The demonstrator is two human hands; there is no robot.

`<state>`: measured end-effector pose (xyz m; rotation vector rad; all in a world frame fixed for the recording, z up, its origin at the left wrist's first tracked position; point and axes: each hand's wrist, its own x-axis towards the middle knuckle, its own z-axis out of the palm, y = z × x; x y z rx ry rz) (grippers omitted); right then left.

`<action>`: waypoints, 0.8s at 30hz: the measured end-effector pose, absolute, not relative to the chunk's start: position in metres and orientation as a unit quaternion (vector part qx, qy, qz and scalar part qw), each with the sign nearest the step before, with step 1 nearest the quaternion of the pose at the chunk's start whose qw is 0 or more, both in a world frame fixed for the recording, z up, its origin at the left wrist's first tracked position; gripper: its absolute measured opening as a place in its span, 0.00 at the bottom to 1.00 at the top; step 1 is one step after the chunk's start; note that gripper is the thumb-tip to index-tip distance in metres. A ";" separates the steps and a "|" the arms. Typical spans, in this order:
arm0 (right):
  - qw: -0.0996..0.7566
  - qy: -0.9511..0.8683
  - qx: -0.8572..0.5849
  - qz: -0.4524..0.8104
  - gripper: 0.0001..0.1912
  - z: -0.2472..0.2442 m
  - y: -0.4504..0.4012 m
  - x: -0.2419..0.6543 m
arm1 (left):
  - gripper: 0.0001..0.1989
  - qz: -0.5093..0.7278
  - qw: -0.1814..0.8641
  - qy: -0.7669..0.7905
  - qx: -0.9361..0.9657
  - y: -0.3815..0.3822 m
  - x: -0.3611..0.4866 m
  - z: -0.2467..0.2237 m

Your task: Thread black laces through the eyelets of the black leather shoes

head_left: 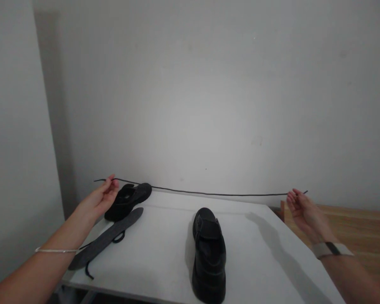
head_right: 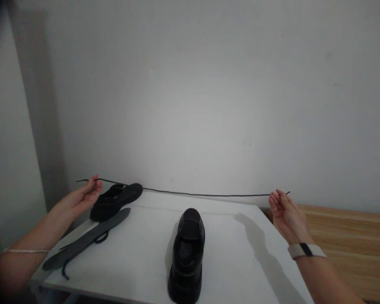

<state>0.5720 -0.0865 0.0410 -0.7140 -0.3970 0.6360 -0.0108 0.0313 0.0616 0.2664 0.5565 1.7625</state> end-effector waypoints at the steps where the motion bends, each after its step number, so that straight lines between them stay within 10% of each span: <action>1: 0.872 -0.173 -0.344 0.302 0.14 0.035 -0.086 0.578 | 0.12 0.756 0.592 0.254 0.115 0.034 -0.011 0.057; 10: 0.865 -0.139 -0.371 0.309 0.17 -0.004 -0.072 0.605 | 0.18 0.744 0.577 0.303 0.149 0.054 0.013 0.038; 16: 0.842 -0.269 -0.334 0.328 0.07 -0.008 -0.048 0.559 | 0.04 0.749 0.541 0.248 0.292 0.053 0.090 0.035; 24: 0.636 -0.522 -0.398 0.405 0.17 -0.023 -0.034 0.461 | 0.19 0.478 0.468 0.292 0.683 0.041 0.155 0.000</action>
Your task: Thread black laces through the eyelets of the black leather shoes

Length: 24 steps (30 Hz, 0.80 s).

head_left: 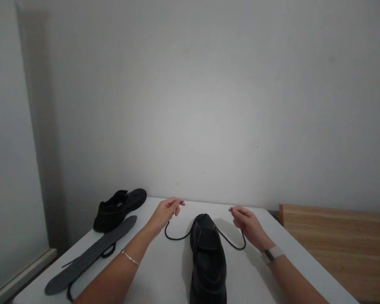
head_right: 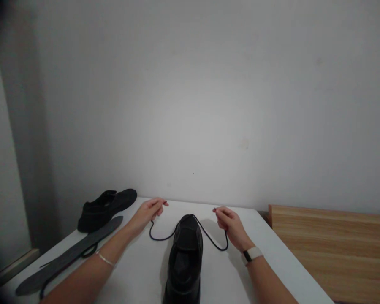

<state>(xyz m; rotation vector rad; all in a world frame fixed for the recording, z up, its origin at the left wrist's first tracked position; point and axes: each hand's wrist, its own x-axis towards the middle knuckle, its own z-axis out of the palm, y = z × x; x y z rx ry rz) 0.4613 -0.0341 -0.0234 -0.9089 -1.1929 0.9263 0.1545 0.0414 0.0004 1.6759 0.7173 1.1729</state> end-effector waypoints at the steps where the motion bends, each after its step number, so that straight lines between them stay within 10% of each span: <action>1: 0.601 -0.553 -0.410 0.406 0.18 -0.027 -0.035 0.454 | 0.19 0.444 0.465 0.294 0.707 0.040 0.157 -0.006; 24: 0.476 -0.704 -0.453 0.270 0.15 -0.036 -0.052 0.426 | 0.11 0.436 0.441 0.246 0.745 0.022 0.177 -0.041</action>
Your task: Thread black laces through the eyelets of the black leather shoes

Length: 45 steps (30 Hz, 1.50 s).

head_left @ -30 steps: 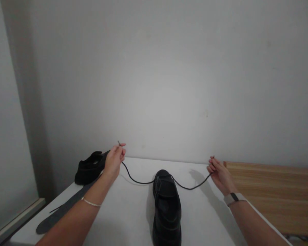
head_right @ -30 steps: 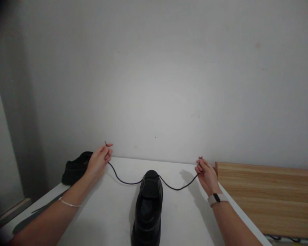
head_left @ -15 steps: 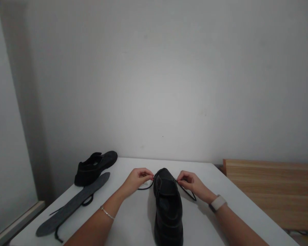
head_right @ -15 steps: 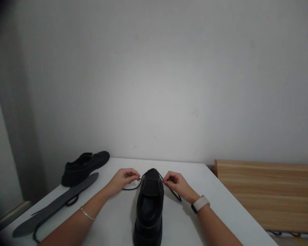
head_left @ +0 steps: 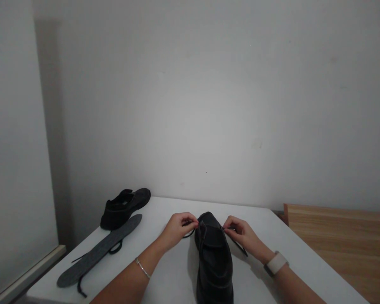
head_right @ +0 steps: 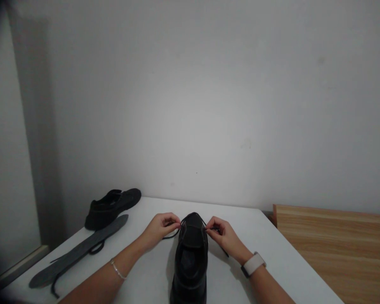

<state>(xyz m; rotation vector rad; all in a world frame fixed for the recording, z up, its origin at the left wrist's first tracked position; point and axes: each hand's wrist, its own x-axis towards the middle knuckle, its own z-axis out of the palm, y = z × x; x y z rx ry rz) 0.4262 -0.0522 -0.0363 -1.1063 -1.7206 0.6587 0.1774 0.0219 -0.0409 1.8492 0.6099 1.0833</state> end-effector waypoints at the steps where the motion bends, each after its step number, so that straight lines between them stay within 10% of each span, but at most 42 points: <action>1: 0.474 -0.705 -0.458 0.264 0.15 -0.037 -0.052 0.426 | 0.10 0.441 0.426 0.250 0.749 0.022 0.178 -0.041; 30: 0.456 -0.718 -0.490 0.190 0.20 -0.028 -0.070 0.413 | 0.11 0.423 0.331 0.274 0.798 0.008 0.184 -0.027; 37: 0.234 -0.776 -0.585 -0.008 0.19 0.019 -0.083 0.385 | 0.25 0.292 0.181 0.345 0.874 -0.003 0.200 0.014; 45: 0.010 -0.755 -0.648 -0.097 0.12 0.046 -0.077 0.347 | 0.08 0.058 0.052 0.370 0.926 0.004 0.234 0.053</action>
